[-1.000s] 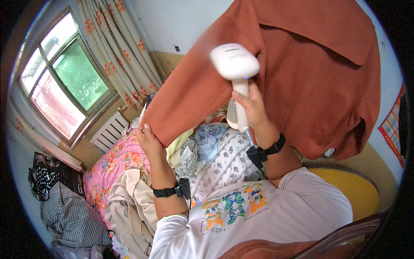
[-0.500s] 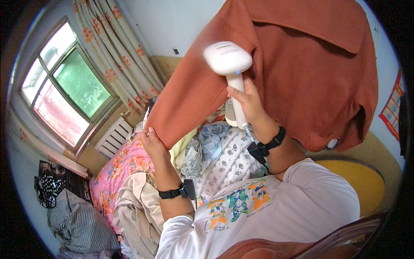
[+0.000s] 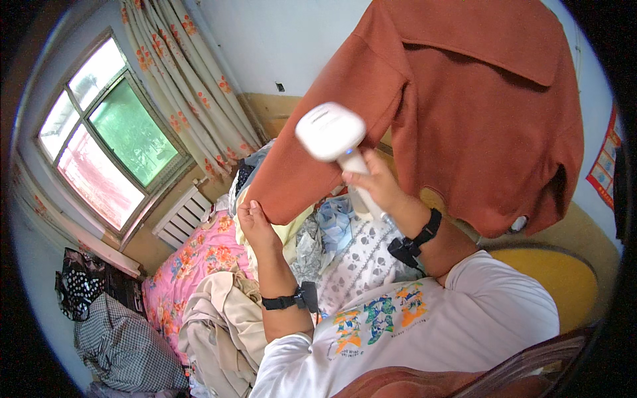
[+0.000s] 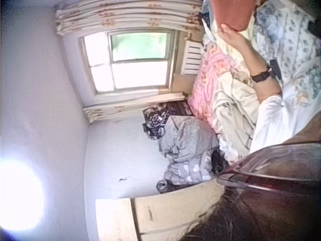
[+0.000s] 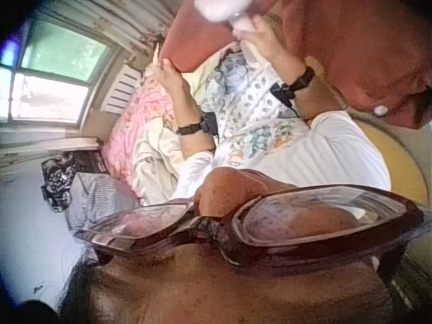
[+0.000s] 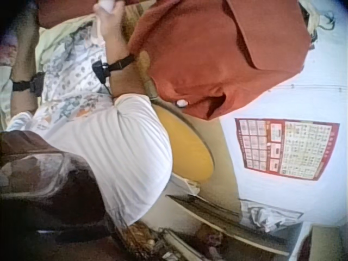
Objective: The person uses a handheld garment steamer to remove wrinkles from a rust-colored jacket draped over a hanger. They systematically steam the sleeves, body, and back of the jacket while holding the fabric taut with their other hand. The task concludes with the person placing the steamed jacket on a bed.
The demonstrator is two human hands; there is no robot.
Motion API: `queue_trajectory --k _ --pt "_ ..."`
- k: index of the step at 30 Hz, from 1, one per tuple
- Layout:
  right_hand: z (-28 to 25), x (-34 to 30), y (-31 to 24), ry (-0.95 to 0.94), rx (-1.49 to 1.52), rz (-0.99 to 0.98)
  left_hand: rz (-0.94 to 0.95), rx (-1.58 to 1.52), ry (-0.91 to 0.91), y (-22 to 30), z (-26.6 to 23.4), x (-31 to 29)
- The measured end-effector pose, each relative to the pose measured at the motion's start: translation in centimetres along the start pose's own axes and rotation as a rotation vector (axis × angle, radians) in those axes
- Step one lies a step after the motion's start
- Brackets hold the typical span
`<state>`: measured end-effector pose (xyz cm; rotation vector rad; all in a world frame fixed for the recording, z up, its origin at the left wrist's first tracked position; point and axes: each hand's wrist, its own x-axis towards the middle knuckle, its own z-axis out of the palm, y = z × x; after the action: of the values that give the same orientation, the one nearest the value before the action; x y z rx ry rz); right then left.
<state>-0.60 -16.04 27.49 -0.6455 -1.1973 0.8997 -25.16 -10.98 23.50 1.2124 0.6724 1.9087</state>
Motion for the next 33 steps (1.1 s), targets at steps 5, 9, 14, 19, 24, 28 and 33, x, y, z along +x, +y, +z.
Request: queue_trajectory --k 5,9,14,19,24,28,33 --pt "-3.3 5.1 -1.1 0.2 -0.041 -0.125 -0.062 -0.002 -0.014 0.0 0.5 -0.5" --pt "-3.6 6.1 -0.8 0.265 -0.133 -0.163 -0.058 -0.012 -0.036 -0.6 0.7 -0.8" --pt "-1.9 2.4 1.8 0.052 -0.241 -0.015 -0.082 -0.045 -0.005 -2.0 0.1 -0.4" --pt "-0.9 1.3 2.5 -0.107 -0.168 0.081 -0.07 -0.049 -0.006 -1.9 0.0 -0.3" --pt "-2.4 3.4 0.7 0.067 -0.164 -0.049 -0.065 0.035 0.006 -1.1 -0.1 -0.8" --pt "-3.0 5.2 -2.0 0.236 -0.004 -0.146 -0.1 -0.007 0.012 -1.6 0.1 -1.5" --pt "-3.4 4.3 -0.4 0.183 -0.116 -0.099 -0.137 0.064 -0.023 -1.2 -0.3 -1.8"
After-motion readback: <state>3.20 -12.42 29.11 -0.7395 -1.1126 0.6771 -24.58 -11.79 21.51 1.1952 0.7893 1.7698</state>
